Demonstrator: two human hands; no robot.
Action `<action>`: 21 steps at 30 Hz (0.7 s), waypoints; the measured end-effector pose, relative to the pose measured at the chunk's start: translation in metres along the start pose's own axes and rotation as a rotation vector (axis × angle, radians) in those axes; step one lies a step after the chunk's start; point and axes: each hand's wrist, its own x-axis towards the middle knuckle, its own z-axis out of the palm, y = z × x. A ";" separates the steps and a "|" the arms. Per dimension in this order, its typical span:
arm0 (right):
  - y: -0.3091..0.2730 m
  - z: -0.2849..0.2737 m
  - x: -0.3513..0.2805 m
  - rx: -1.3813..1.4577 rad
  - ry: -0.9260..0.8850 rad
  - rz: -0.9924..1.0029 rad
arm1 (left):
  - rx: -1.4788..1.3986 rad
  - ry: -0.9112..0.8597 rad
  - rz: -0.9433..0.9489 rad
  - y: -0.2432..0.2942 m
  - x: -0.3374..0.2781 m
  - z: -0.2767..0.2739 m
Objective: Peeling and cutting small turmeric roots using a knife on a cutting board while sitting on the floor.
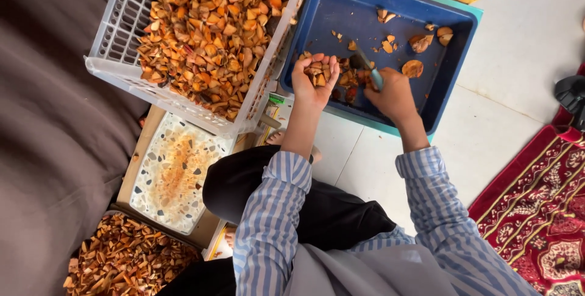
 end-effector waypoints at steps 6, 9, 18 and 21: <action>-0.076 -0.064 0.007 0.505 0.031 0.029 | 0.009 -0.055 -0.050 -0.015 -0.014 0.001; -0.141 -0.086 0.012 0.540 -0.044 -0.094 | 0.031 -0.095 -0.138 -0.033 -0.011 -0.003; -0.055 -0.031 0.018 0.325 0.176 0.059 | -0.130 -0.051 -0.041 -0.005 0.001 0.009; -0.072 -0.022 0.004 0.235 -0.078 0.237 | -0.134 -0.112 -0.009 0.014 0.000 0.009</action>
